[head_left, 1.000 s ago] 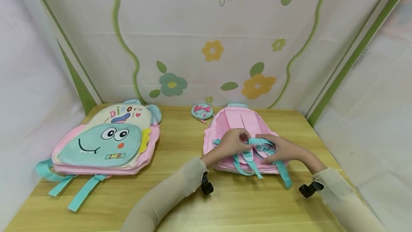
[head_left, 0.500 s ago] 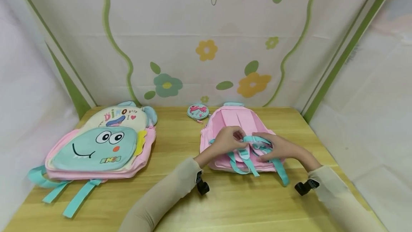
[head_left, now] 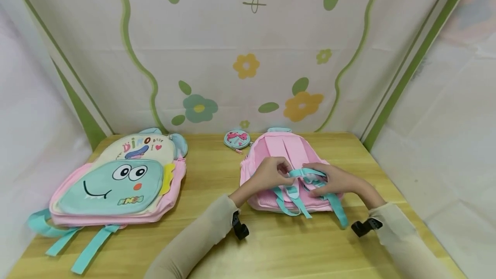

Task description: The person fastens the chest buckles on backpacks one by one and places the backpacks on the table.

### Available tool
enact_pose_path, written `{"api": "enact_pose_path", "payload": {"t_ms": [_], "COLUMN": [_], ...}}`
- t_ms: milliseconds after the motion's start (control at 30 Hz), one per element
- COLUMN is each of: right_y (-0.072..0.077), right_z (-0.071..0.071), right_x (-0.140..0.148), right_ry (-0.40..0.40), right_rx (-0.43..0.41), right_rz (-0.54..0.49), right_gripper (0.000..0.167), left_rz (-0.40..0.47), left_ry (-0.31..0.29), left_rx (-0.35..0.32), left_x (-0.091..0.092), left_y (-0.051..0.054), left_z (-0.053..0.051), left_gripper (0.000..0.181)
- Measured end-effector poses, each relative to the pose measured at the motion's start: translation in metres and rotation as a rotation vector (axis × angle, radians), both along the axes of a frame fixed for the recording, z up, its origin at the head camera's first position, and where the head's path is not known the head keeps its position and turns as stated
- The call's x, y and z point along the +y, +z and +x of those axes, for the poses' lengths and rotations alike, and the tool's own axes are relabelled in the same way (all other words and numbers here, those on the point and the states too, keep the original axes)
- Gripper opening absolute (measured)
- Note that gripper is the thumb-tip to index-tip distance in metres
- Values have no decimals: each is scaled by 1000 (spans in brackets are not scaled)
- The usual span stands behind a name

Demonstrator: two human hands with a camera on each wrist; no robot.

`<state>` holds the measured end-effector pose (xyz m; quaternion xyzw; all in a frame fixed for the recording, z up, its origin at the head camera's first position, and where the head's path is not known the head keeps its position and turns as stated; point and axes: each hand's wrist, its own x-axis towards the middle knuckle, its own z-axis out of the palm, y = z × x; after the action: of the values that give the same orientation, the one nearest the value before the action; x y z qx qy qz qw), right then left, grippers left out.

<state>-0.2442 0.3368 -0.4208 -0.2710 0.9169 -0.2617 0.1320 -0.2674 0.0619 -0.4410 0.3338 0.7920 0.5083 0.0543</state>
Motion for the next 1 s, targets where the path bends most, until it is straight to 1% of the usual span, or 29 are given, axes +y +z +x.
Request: {"api": "enact_pose_path", "payload": {"t_ms": [100, 267, 433, 633, 800, 867, 1000], "right_y": [1, 3, 6, 12, 15, 15, 13], "right_z": [0, 1, -1, -3, -4, -4, -4], "right_x": [0, -1, -3, -7, -10, -10, -10], "right_ry": [5, -18, -23, -36, -29, -24, -41], "right_rx": [6, -17, -34, -59, -51, -41, -42], "right_rz": [-5, 6, 12, 43, 43, 46, 51], "right_gripper": [83, 82, 81, 80, 75, 74, 75], "left_rz": [13, 28, 34, -1, -12, -9, 3], "left_ry": [2, 1, -16, -21, -13, -13, -22], "left_rx": [-17, -28, -23, 13, 58, 65, 53], "left_x": [0, 0, -1, -2, -2, -3, -3], "left_y": [-1, -5, -6, -5, -5, -5, -5], "left_z": [0, 1, 1, 1, -1, -2, -1], "left_gripper": [15, 17, 20, 31, 33, 32, 30]}}
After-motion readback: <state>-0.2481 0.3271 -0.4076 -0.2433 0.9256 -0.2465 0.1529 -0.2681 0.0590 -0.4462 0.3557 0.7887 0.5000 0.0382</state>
